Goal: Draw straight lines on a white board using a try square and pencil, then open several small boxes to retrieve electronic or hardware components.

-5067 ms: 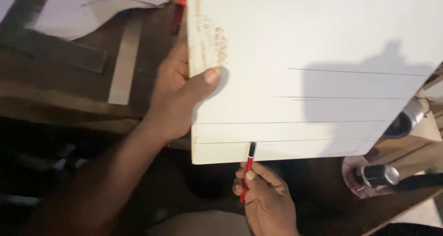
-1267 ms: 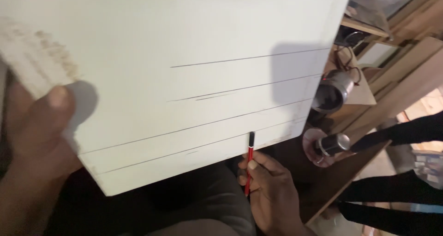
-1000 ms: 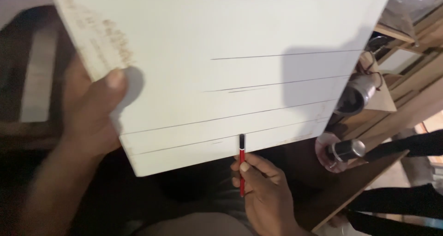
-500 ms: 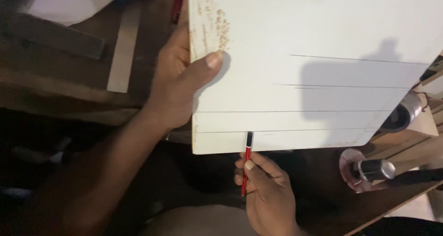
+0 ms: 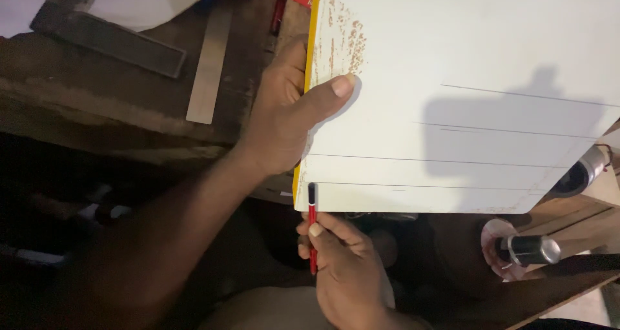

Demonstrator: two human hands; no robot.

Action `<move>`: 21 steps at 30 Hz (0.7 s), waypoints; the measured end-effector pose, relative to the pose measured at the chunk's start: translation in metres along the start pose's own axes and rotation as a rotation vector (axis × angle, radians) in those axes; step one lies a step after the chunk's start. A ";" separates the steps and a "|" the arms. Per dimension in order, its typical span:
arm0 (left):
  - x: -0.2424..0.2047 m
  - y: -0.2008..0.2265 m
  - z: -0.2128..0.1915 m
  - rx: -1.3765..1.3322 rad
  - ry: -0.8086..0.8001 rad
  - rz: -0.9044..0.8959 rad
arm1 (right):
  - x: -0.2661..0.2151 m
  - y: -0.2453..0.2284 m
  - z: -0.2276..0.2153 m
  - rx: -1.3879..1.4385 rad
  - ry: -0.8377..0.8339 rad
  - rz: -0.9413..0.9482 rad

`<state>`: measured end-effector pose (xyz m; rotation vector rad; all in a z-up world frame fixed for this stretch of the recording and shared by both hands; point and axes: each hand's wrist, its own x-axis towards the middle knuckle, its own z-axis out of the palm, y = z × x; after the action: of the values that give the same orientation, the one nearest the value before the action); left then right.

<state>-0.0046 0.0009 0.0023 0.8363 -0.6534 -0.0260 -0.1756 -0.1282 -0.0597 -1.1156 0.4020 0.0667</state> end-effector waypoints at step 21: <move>-0.001 -0.001 -0.003 0.110 -0.041 0.036 | -0.002 -0.038 -0.071 0.097 0.232 -0.011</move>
<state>-0.0034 0.0024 0.0002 0.9313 -0.7132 0.0253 -0.1876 -0.2073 -0.0536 -1.0322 0.6002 -0.0925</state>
